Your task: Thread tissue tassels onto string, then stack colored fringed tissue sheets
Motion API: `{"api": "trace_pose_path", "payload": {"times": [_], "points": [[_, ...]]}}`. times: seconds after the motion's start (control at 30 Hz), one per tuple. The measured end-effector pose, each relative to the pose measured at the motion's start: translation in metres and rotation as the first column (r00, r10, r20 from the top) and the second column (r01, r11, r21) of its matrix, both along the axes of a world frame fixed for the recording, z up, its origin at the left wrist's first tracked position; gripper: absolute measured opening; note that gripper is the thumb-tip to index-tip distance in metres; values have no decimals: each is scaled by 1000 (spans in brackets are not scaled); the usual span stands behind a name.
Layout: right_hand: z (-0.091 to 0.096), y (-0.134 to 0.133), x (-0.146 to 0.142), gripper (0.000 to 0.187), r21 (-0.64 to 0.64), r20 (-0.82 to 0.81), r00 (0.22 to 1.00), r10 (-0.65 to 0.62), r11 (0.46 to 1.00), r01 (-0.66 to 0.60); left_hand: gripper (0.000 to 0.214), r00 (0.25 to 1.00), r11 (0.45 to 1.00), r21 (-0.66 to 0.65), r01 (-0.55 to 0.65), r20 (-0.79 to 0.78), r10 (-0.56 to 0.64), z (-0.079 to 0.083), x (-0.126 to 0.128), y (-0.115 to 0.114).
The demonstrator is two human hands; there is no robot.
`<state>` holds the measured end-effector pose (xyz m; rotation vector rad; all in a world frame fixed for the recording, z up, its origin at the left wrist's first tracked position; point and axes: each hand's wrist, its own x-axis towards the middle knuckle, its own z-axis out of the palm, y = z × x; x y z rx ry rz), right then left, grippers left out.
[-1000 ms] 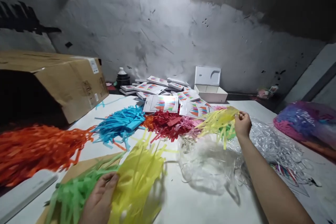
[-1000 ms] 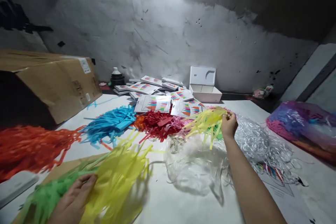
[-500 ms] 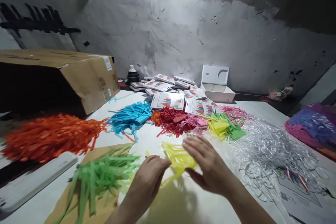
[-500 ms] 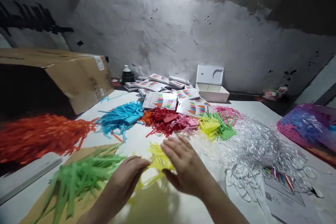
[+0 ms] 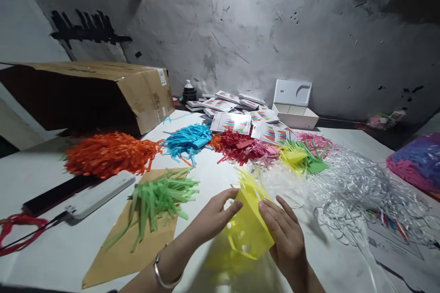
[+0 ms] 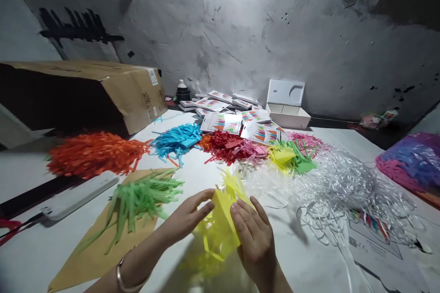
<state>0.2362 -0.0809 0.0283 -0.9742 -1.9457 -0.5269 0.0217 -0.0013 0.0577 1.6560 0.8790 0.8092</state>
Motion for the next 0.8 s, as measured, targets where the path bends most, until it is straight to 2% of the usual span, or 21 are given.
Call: {"api": "trace_pose_path", "payload": {"times": [0.07, 0.1, 0.23, 0.27, 0.3, 0.37, 0.4, 0.47, 0.53, 0.6, 0.67, 0.73, 0.77, 0.8], "points": [[-6, -7, -1, 55, -9, -29, 999, -18, 1000, 18, 41, 984, 970, -203, 134, 145, -106, 1, 7, 1], [-8, -10, 0, 55, -8, -43, 998, -34, 999, 34, 41, 969, 943, -282, 179, 215, -119, 1, 9, 1], [-16, -19, 3, 52, 14, -84, 994, -71, 997, 73, 49, 933, 870, -417, 262, 341, -117, 3, 11, -8], [-18, -20, 3, 51, 19, -92, 993, -72, 997, 74, 52, 917, 830, -465, 308, 379, -128, 2, 12, -13], [-21, -20, 3, 51, 15, -95, 993, -73, 997, 75, 54, 895, 774, -520, 363, 425, -134, 1, 14, -18], [-27, -18, 7, 53, 3, -73, 993, -93, 996, 94, 57, 842, 615, -618, 489, 520, -147, -6, 22, -32], [-29, -16, 12, 54, 2, -54, 992, -110, 994, 110, 58, 818, 536, -649, 540, 556, -150, -10, 27, -39], [-30, -13, 31, 55, 4, -20, 988, -151, 988, 151, 56, 788, 414, -685, 600, 595, -158, -20, 40, -52], [-24, -18, 60, 52, 5, -25, 978, -206, 979, 206, 51, 774, 321, -709, 628, 610, -170, -28, 55, -63], [-9, -32, 94, 50, 4, -48, 948, -314, 949, 315, 46, 761, 264, -714, 649, 618, -199, -32, 71, -70], [8, -55, 121, 52, 48, -41, 844, -535, 842, 537, 41, 741, 251, -697, 672, 632, -228, -32, 84, -72], [18, -79, 132, 55, 101, -15, 747, -665, 742, 663, 37, 741, 291, -682, 671, 629, -235, -31, 89, -70], [18, -89, 131, 57, 106, 9, 731, -682, 728, 677, 36, 761, 338, -683, 647, 605, -234, -31, 87, -67], [13, -96, 126, 57, 94, 37, 743, -668, 742, 663, 34, 792, 400, -687, 607, 568, -226, -31, 83, -62]]}}
